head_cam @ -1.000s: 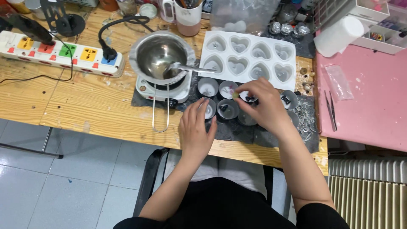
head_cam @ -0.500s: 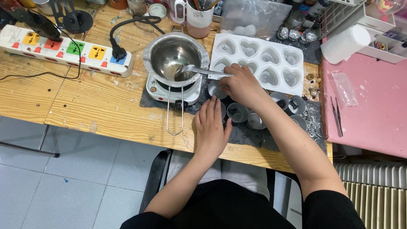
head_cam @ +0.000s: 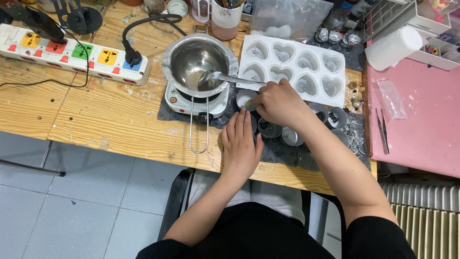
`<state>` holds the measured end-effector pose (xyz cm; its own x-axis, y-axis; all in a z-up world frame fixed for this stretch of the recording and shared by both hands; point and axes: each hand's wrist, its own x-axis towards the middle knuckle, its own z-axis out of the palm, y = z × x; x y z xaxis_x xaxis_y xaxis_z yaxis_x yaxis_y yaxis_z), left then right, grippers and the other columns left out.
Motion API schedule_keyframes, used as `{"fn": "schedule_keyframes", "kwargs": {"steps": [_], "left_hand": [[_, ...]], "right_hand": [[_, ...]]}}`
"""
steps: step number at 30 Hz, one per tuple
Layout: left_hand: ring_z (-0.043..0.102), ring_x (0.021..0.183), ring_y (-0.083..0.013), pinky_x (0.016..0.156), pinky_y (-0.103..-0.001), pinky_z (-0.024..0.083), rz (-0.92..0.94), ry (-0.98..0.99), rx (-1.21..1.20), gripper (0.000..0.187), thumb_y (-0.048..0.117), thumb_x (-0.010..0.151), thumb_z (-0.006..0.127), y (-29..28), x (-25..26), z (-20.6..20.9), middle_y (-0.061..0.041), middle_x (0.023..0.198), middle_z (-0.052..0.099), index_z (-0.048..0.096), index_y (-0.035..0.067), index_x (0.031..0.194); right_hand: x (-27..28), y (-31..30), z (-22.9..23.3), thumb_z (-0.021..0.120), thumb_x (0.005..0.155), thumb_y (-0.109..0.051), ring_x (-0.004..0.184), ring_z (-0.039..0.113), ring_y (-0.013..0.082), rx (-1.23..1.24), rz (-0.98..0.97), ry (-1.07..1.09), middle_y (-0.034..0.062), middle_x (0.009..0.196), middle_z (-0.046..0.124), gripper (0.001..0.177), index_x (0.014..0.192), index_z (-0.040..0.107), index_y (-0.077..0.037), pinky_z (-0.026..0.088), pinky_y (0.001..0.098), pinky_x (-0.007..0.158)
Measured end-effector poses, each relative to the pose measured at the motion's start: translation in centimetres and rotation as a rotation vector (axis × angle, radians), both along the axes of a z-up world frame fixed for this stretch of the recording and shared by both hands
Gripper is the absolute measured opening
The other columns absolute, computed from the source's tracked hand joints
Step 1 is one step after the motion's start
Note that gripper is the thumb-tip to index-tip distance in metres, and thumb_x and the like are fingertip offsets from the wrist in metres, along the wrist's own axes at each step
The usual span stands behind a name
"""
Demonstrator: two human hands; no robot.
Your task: Preparing and placing candle wicks into small metal containers.
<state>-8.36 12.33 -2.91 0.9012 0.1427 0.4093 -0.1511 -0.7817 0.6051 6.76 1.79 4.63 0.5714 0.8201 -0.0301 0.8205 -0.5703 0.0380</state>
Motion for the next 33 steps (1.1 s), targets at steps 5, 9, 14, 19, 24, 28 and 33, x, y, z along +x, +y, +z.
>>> {"fn": "schedule_keyframes", "kwargs": {"steps": [5, 9, 14, 19, 24, 28, 33], "left_hand": [[0.036, 0.145, -0.0399, 0.120, -0.054, 0.025, -0.002, 0.004, 0.009, 0.071, 0.019, 0.092, 0.064, 0.0, 0.1, -0.2, -0.026, 0.157, 0.038, 0.036, -0.012, 0.149], [0.036, 0.146, -0.0394, 0.120, -0.054, 0.025, -0.008, 0.006, 0.018, 0.071, 0.019, 0.092, 0.064, 0.1, 0.1, -0.2, -0.026, 0.157, 0.038, 0.035, -0.012, 0.149], [0.036, 0.146, -0.0385, 0.121, -0.054, 0.025, -0.003, 0.010, 0.023, 0.071, 0.018, 0.091, 0.064, 0.0, 0.1, -0.3, -0.025, 0.157, 0.038, 0.036, -0.012, 0.150], [0.036, 0.146, -0.0379, 0.121, -0.054, 0.024, 0.002, 0.017, 0.027, 0.070, 0.018, 0.091, 0.064, 0.1, 0.0, -0.2, -0.025, 0.158, 0.038, 0.037, -0.011, 0.148], [0.035, 0.147, -0.0372, 0.121, -0.052, 0.023, -0.006, 0.021, 0.037, 0.070, 0.019, 0.092, 0.063, 0.2, -0.2, -0.1, -0.025, 0.159, 0.037, 0.037, -0.012, 0.149], [0.035, 0.147, -0.0373, 0.121, -0.052, 0.023, -0.007, 0.028, 0.035, 0.070, 0.019, 0.092, 0.064, 0.2, -0.2, 0.0, -0.025, 0.159, 0.037, 0.037, -0.012, 0.149], [0.034, 0.147, -0.0370, 0.121, -0.053, 0.023, -0.003, 0.037, 0.037, 0.071, 0.019, 0.092, 0.064, 0.1, -0.1, -0.2, -0.024, 0.159, 0.036, 0.036, -0.012, 0.149]], "right_hand": [[-0.1, 0.1, -0.3, 0.065, 0.081, -0.018, 0.093, 0.066, 0.0239, -0.015, 0.013, -0.040, 0.0011, 0.082, 0.069, 0.029, 0.102, 0.083, -0.022, 0.043, 0.0438, 0.078], [-0.1, 0.3, -0.8, 0.065, 0.083, -0.022, 0.093, 0.066, 0.0240, -0.067, 0.019, -0.082, 0.0013, 0.080, 0.069, 0.026, 0.103, 0.082, -0.021, 0.043, 0.0444, 0.077], [-0.3, 0.9, -0.6, 0.065, 0.085, -0.024, 0.095, 0.065, 0.0239, -0.158, 0.008, -0.079, 0.0016, 0.083, 0.069, 0.021, 0.097, 0.082, -0.021, 0.043, 0.0445, 0.079], [-0.4, 0.1, 0.3, 0.065, 0.083, -0.021, 0.093, 0.065, 0.0237, -0.023, 0.008, -0.046, 0.0027, 0.082, 0.069, 0.024, 0.098, 0.083, -0.023, 0.042, 0.0450, 0.082], [-1.3, -0.9, 3.8, 0.066, 0.082, -0.017, 0.087, 0.064, 0.0235, 0.108, 0.068, -0.115, 0.0045, 0.080, 0.068, 0.034, 0.112, 0.082, -0.020, 0.041, 0.0418, 0.080], [-1.2, -1.5, 3.9, 0.065, 0.083, -0.015, 0.088, 0.064, 0.0234, 0.086, 0.012, -0.038, 0.0033, 0.079, 0.068, 0.035, 0.112, 0.082, -0.021, 0.041, 0.0413, 0.081], [-0.8, -1.0, 2.3, 0.067, 0.081, -0.019, 0.097, 0.064, 0.0237, 0.045, 0.062, 0.105, 0.0023, 0.084, 0.070, 0.029, 0.105, 0.082, -0.022, 0.042, 0.0417, 0.084]]}}
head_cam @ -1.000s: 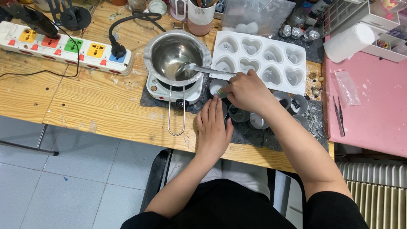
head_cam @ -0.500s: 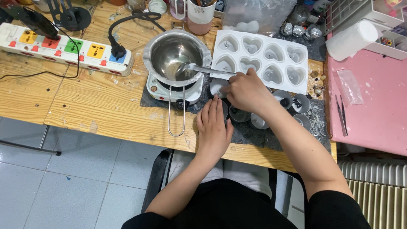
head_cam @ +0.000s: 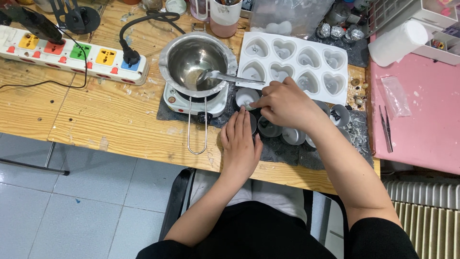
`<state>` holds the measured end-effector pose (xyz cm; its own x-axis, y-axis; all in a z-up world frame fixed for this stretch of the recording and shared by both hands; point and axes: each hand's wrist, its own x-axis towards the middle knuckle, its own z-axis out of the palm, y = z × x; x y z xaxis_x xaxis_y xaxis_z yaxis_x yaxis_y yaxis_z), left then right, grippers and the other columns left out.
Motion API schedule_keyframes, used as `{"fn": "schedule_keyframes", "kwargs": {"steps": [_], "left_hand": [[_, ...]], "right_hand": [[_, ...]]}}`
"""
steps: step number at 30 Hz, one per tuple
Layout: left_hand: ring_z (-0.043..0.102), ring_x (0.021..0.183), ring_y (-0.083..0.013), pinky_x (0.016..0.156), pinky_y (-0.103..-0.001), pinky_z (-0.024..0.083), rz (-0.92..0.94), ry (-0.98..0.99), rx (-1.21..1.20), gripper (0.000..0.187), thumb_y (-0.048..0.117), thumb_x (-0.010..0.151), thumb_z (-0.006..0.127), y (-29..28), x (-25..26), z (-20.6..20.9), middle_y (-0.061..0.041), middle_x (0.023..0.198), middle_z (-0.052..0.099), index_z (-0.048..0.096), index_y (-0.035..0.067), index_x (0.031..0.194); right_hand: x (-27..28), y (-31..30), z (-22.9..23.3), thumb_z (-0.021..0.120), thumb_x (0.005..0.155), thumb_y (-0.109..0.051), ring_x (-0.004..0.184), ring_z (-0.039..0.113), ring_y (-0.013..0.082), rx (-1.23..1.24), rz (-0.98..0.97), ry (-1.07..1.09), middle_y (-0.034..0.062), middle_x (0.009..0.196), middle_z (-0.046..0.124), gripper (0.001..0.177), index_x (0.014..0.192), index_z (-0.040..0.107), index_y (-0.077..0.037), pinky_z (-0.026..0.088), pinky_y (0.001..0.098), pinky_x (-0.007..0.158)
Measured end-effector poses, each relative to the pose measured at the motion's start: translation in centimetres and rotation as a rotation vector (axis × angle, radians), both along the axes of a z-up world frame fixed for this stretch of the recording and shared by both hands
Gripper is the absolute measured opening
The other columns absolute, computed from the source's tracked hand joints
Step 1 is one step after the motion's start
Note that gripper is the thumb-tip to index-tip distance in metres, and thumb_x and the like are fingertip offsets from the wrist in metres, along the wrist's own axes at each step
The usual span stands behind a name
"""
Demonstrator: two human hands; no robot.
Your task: Preparing and placing candle wicks into small metal containers.
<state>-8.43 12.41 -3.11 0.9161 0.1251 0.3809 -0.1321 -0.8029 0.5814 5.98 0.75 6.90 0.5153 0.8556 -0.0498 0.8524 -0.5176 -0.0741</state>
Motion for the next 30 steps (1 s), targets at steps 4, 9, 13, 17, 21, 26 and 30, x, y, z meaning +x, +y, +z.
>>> {"fn": "schedule_keyframes", "kwargs": {"steps": [4, 9, 13, 17, 21, 26, 30], "left_hand": [[0.034, 0.147, -0.0369, 0.121, -0.053, 0.022, 0.008, 0.007, -0.009, 0.072, 0.019, 0.091, 0.064, 0.0, -0.1, 0.0, -0.023, 0.160, 0.036, 0.036, -0.011, 0.150], [0.034, 0.148, -0.0361, 0.121, -0.054, 0.021, 0.008, 0.008, -0.024, 0.072, 0.020, 0.091, 0.064, -0.1, -0.1, -0.1, -0.023, 0.160, 0.036, 0.036, -0.009, 0.151], [0.034, 0.148, -0.0356, 0.121, -0.054, 0.021, 0.011, 0.011, -0.019, 0.072, 0.019, 0.090, 0.064, -0.1, -0.1, 0.1, -0.022, 0.160, 0.036, 0.037, -0.008, 0.150], [0.035, 0.147, -0.0349, 0.121, -0.054, 0.020, 0.007, 0.007, -0.010, 0.071, 0.019, 0.090, 0.064, 0.2, -0.1, 0.0, -0.022, 0.159, 0.037, 0.037, -0.008, 0.150], [0.035, 0.147, -0.0350, 0.121, -0.054, 0.021, 0.006, 0.001, -0.003, 0.071, 0.019, 0.090, 0.064, 0.2, -0.1, 0.0, -0.022, 0.160, 0.037, 0.037, -0.009, 0.150], [0.036, 0.147, -0.0364, 0.121, -0.053, 0.021, -0.010, -0.023, -0.023, 0.069, 0.019, 0.091, 0.064, 0.3, -0.2, 0.4, -0.023, 0.159, 0.038, 0.038, -0.009, 0.149], [0.037, 0.146, -0.0370, 0.122, -0.054, 0.021, -0.028, -0.048, -0.031, 0.065, 0.020, 0.092, 0.065, -0.1, -0.3, 1.1, -0.021, 0.155, 0.043, 0.042, -0.006, 0.147]], "right_hand": [[0.3, 0.4, -0.7, 0.067, 0.081, -0.020, 0.098, 0.063, 0.0229, -0.059, -0.019, 0.036, 0.0036, 0.086, 0.069, 0.031, 0.107, 0.082, -0.025, 0.042, 0.0429, 0.083], [0.4, -0.3, 0.5, 0.063, 0.085, -0.014, 0.096, 0.064, 0.0238, 0.048, -0.068, 0.008, 0.0052, 0.082, 0.068, 0.035, 0.112, 0.082, -0.025, 0.043, 0.0419, 0.089], [1.0, -0.9, 0.4, 0.064, 0.082, -0.014, 0.094, 0.064, 0.0272, 0.132, -0.041, 0.026, 0.0065, 0.083, 0.068, 0.033, 0.110, 0.081, -0.019, 0.045, 0.0446, 0.085], [1.8, -2.0, -0.3, 0.060, 0.082, -0.009, 0.084, 0.063, 0.0288, 0.312, -0.058, 0.297, 0.0099, 0.082, 0.065, 0.038, 0.114, 0.079, -0.014, 0.051, 0.0417, 0.076], [1.2, -2.9, -0.1, 0.057, 0.081, -0.005, 0.072, 0.063, 0.0225, 0.396, -0.138, 0.473, 0.0092, 0.080, 0.065, 0.040, 0.115, 0.077, -0.010, 0.050, 0.0368, 0.066], [-0.9, -4.3, 0.6, 0.064, 0.091, -0.012, 0.068, 0.060, 0.0196, 0.518, -0.174, 0.506, 0.0082, 0.081, 0.069, 0.028, 0.116, 0.076, -0.008, 0.049, 0.0318, 0.063], [-3.6, -5.9, 0.5, 0.066, 0.103, -0.016, 0.071, 0.062, 0.0106, 0.663, -0.244, 0.358, 0.0042, 0.077, 0.066, 0.016, 0.101, 0.079, -0.006, 0.048, 0.0274, 0.067]]}}
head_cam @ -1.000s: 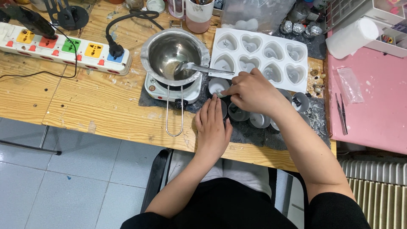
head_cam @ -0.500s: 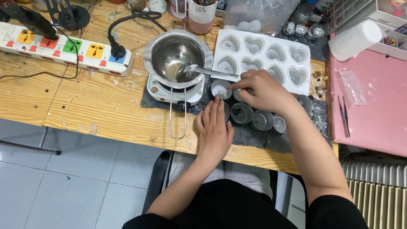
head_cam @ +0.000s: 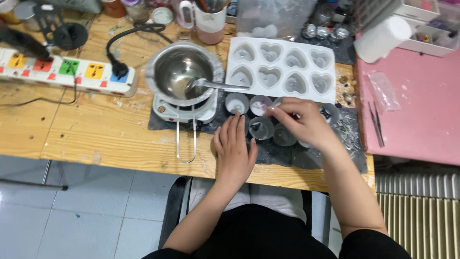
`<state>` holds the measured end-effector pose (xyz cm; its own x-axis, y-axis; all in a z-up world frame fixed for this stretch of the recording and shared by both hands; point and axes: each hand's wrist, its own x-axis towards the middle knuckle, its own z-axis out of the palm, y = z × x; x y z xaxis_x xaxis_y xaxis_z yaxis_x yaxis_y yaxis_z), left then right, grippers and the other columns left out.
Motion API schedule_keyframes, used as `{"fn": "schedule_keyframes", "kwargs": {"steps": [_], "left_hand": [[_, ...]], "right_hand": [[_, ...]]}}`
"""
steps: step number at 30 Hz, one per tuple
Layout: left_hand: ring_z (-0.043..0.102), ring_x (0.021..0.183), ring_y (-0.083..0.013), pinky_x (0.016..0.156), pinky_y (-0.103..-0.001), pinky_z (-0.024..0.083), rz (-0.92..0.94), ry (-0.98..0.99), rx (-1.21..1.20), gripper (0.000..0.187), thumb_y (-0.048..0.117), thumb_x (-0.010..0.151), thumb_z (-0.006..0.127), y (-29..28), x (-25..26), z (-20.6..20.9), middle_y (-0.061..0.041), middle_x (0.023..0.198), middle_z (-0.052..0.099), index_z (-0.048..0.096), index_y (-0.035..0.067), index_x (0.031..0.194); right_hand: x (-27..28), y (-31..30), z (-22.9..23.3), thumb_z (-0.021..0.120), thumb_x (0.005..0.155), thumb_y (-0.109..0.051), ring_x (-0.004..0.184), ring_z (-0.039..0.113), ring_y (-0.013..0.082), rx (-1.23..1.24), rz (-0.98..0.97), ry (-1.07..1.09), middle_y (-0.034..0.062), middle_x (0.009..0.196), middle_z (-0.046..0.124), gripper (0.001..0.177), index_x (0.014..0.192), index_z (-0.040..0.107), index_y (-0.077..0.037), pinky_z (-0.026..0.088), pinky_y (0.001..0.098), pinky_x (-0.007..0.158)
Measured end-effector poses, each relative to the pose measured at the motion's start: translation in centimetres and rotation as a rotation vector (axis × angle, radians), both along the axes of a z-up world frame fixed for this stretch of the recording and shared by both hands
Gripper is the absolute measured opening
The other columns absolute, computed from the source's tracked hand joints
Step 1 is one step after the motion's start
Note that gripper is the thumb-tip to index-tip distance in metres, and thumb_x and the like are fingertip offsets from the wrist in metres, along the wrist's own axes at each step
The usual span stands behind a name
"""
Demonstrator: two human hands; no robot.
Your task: Preparing and placing candle wicks into small metal containers.
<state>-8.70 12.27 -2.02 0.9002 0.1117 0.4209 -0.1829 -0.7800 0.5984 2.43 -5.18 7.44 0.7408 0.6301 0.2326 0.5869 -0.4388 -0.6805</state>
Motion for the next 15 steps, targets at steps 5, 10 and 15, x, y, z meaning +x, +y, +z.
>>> {"fn": "schedule_keyframes", "kwargs": {"steps": [5, 10, 15], "left_hand": [[0.038, 0.146, -0.0363, 0.121, -0.055, 0.021, -0.050, -0.039, 0.023, 0.059, 0.020, 0.093, 0.065, -0.9, 0.4, 1.0, -0.018, 0.153, 0.046, 0.048, -0.001, 0.145], [0.038, 0.145, -0.0360, 0.120, -0.055, 0.022, -0.083, -0.068, 0.030, 0.052, 0.019, 0.093, 0.064, -1.9, 0.8, 1.7, -0.016, 0.150, 0.048, 0.053, 0.002, 0.142], [0.038, 0.144, -0.0361, 0.119, -0.055, 0.023, -0.119, -0.083, 0.026, 0.048, 0.019, 0.095, 0.063, -3.2, 1.5, 1.8, -0.015, 0.150, 0.049, 0.056, 0.004, 0.139]], "right_hand": [[-3.0, -2.4, -0.9, 0.079, 0.092, -0.012, 0.060, 0.053, 0.0123, 0.069, -0.346, -0.046, 0.0069, 0.068, 0.060, 0.011, 0.091, 0.080, -0.002, 0.040, 0.0287, 0.056], [-4.5, -7.7, -1.6, 0.077, 0.091, -0.005, 0.069, 0.057, 0.0087, 0.239, -0.497, -0.143, 0.0026, 0.078, 0.064, 0.007, 0.098, 0.079, -0.003, 0.043, 0.0248, 0.062], [-3.8, -14.0, -4.7, 0.084, 0.091, -0.002, 0.069, 0.054, 0.0128, 0.152, -0.879, -0.304, 0.0051, 0.079, 0.059, 0.010, 0.099, 0.080, -0.003, 0.044, 0.0272, 0.062]]}}
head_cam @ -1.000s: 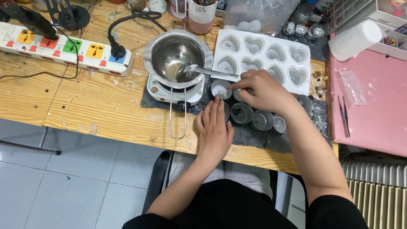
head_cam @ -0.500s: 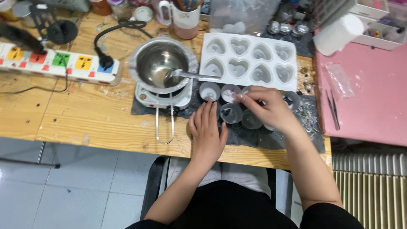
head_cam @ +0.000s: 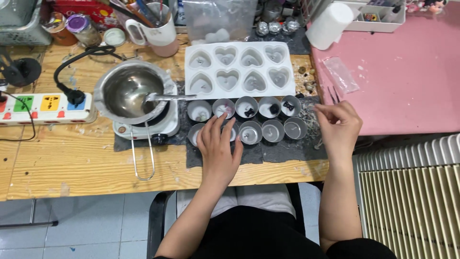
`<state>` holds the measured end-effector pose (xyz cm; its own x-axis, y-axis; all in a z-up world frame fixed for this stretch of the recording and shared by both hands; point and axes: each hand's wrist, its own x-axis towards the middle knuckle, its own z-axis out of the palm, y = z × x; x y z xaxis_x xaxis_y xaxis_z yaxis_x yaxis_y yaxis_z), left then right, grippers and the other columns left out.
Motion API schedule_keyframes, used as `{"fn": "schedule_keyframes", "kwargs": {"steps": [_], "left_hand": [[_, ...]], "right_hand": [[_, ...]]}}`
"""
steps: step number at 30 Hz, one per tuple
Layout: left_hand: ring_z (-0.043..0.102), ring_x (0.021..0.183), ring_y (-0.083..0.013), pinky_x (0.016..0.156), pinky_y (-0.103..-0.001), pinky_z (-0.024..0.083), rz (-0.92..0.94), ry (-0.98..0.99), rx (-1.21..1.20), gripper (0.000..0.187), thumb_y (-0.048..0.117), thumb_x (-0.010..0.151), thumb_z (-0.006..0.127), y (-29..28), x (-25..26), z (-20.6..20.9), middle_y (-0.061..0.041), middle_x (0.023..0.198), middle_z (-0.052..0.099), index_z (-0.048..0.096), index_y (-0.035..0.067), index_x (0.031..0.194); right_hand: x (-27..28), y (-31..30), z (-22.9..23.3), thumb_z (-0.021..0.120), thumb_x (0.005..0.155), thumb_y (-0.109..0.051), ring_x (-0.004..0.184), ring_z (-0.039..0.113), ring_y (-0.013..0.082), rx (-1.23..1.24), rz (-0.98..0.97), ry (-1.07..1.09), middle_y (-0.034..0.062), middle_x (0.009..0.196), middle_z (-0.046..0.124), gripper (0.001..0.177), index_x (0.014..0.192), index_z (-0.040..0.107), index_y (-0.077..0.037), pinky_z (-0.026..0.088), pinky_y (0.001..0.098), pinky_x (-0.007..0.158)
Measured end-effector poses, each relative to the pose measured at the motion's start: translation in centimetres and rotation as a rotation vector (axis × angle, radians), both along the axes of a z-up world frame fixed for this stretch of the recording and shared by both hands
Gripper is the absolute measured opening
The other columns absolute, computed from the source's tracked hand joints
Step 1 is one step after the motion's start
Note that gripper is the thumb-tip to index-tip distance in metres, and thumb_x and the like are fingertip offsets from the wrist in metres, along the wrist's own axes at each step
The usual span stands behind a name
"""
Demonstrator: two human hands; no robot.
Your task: Preparing and placing candle wicks into small metal containers.
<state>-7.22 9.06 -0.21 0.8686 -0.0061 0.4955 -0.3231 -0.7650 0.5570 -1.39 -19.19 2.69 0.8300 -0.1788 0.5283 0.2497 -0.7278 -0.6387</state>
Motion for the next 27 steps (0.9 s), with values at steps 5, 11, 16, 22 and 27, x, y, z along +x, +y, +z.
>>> {"fn": "schedule_keyframes", "kwargs": {"steps": [5, 11, 16, 22, 27], "left_hand": [[0.037, 0.144, -0.0361, 0.118, -0.054, 0.023, -0.075, 0.025, 0.003, 0.046, 0.019, 0.096, 0.063, -1.7, 0.9, 0.9, -0.015, 0.149, 0.050, 0.057, 0.005, 0.138], [0.038, 0.144, -0.0345, 0.118, -0.053, 0.023, -0.096, 0.034, 0.019, 0.044, 0.019, 0.095, 0.063, -2.7, 1.5, 0.9, -0.013, 0.147, 0.052, 0.059, 0.006, 0.137], [0.040, 0.142, -0.0328, 0.118, -0.051, 0.024, -0.103, 0.041, -0.004, 0.044, 0.018, 0.093, 0.064, -2.6, 1.2, 0.7, -0.012, 0.145, 0.054, 0.059, 0.006, 0.135], [0.044, 0.140, -0.0310, 0.117, -0.050, 0.027, -0.061, 0.019, -0.012, 0.041, 0.015, 0.093, 0.065, -1.5, 0.3, 0.6, -0.009, 0.142, 0.058, 0.062, 0.007, 0.133], [0.050, 0.135, -0.0306, 0.116, -0.047, 0.031, -0.021, -0.034, -0.099, 0.037, 0.010, 0.092, 0.067, -0.2, -0.8, 0.5, -0.007, 0.135, 0.063, 0.064, 0.007, 0.129]], "right_hand": [[2.0, -3.2, -0.8, 0.082, 0.090, -0.005, 0.075, 0.060, 0.0184, -0.171, -0.039, 0.096, 0.0093, 0.086, 0.062, 0.016, 0.106, 0.081, -0.005, 0.050, 0.0319, 0.068], [6.4, -5.2, -2.1, 0.084, 0.087, -0.017, 0.093, 0.062, 0.0276, -0.471, 0.052, 0.155, 0.0076, 0.090, 0.068, 0.017, 0.102, 0.082, -0.009, 0.051, 0.0445, 0.085], [8.8, -4.4, -2.7, 0.082, 0.082, -0.021, 0.104, 0.059, 0.0313, -0.594, 0.238, 0.206, 0.0071, 0.098, 0.068, 0.021, 0.102, 0.082, -0.014, 0.047, 0.0476, 0.090], [10.0, -3.7, -3.2, 0.079, 0.084, -0.022, 0.114, 0.056, 0.0280, -0.728, 0.304, 0.264, 0.0038, 0.106, 0.068, 0.020, 0.103, 0.079, -0.015, 0.041, 0.0486, 0.094], [10.2, -3.8, -3.5, 0.080, 0.083, -0.020, 0.110, 0.059, 0.0305, -0.664, 0.300, 0.263, 0.0072, 0.104, 0.069, 0.021, 0.099, 0.074, -0.007, 0.043, 0.0476, 0.094]]}}
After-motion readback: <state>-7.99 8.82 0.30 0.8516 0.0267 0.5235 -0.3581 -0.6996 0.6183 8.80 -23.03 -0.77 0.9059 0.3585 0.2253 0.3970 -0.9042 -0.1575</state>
